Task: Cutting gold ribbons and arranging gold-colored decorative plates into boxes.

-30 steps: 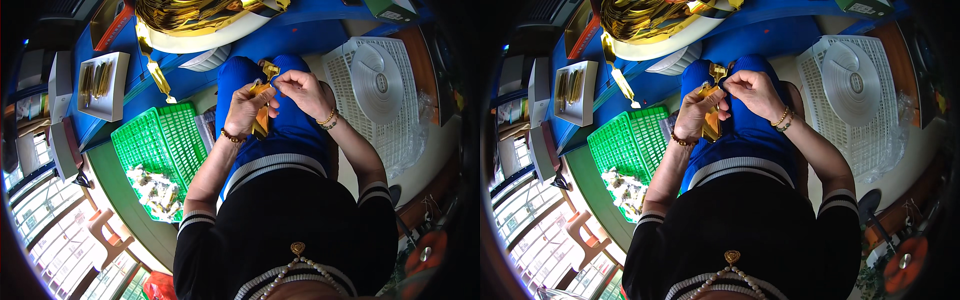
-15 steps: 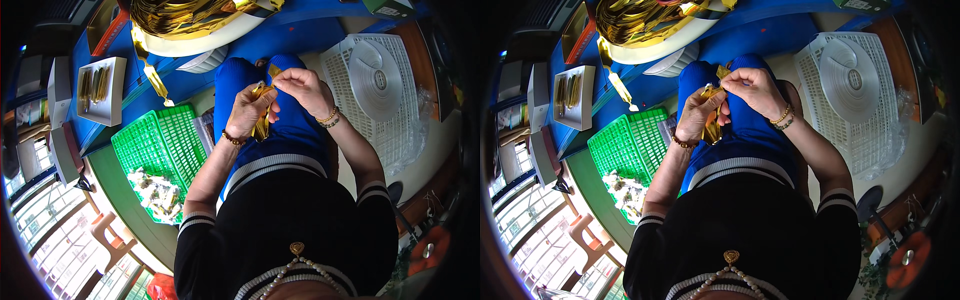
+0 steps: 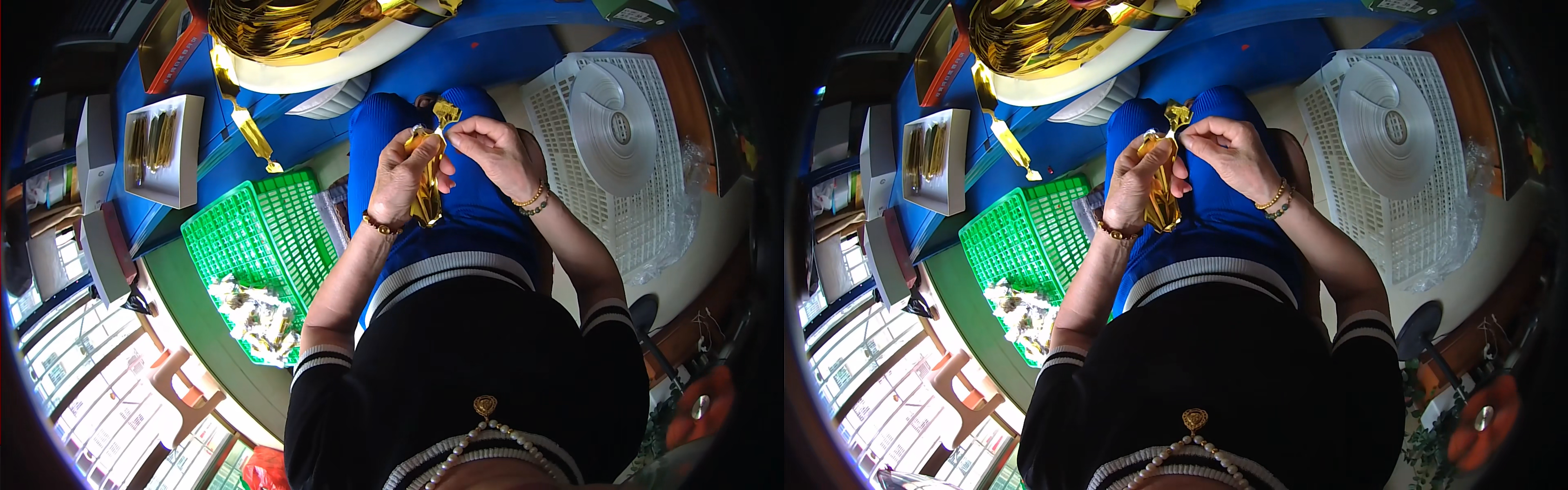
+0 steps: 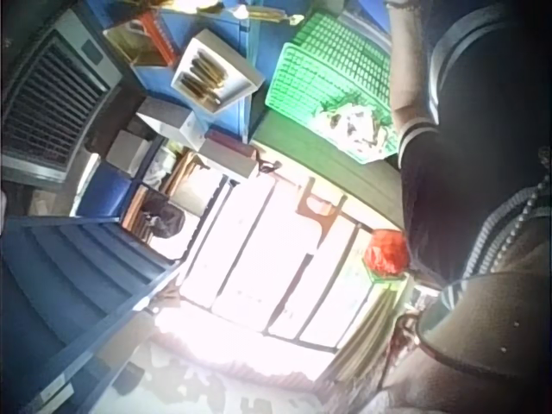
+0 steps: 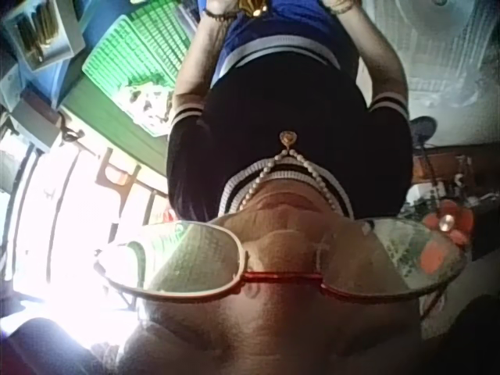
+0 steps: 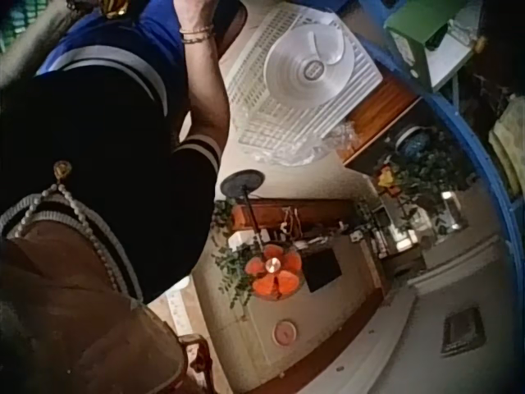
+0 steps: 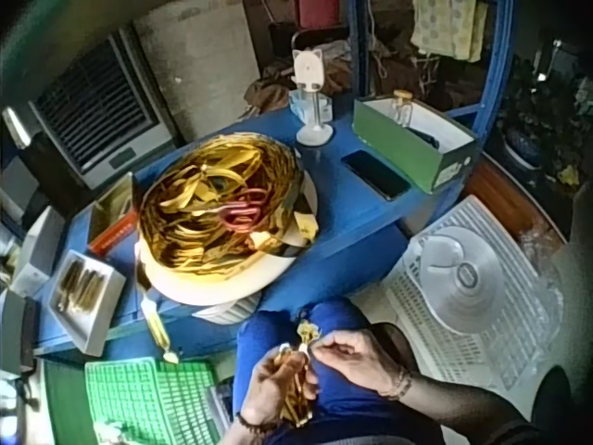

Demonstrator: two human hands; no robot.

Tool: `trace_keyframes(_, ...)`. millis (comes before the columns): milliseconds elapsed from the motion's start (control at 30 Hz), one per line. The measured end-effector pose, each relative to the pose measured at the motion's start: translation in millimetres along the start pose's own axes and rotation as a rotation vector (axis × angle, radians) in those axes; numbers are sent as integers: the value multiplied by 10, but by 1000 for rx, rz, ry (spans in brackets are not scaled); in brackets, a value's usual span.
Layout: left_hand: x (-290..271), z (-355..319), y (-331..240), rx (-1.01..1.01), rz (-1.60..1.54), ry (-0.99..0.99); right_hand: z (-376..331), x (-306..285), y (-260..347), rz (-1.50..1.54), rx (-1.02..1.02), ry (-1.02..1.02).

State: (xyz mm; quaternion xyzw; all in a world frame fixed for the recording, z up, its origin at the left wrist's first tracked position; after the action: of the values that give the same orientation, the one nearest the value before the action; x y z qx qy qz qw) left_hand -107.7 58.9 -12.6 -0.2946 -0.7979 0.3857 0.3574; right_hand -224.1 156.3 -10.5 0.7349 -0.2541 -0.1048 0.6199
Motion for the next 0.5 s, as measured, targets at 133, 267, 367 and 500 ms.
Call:
trace_keyframes(133, 20, -1, -5, 2, -10, 9, 31, -5, -76, 46, -56, 19)
trace_keyframes(267, 14, 17, 5, -9, 3, -6, 43, 22, -104, -2, -140, 15)
trace_keyframes(367, 18, 35, 27, -12, -2, -24, 25, 49, -76, -101, -239, -27)
trace_keyframes(500, 29, 52, 28, -24, -16, -89, 2, 106, 19, -310, -423, -128)
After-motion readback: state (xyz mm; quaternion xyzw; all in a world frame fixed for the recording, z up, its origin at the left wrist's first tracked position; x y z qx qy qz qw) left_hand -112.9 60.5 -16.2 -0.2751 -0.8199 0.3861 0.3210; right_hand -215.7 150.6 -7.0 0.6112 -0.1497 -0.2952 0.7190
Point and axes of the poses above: each hand's wrist, its own z-axis towards the middle knuckle, its own x-axis out of the palm, y = z × x, the point moved 3 cm from there along z, towards the middle knuckle, and after that the axes turned 9 degrees about z, right-handed, at the moved point
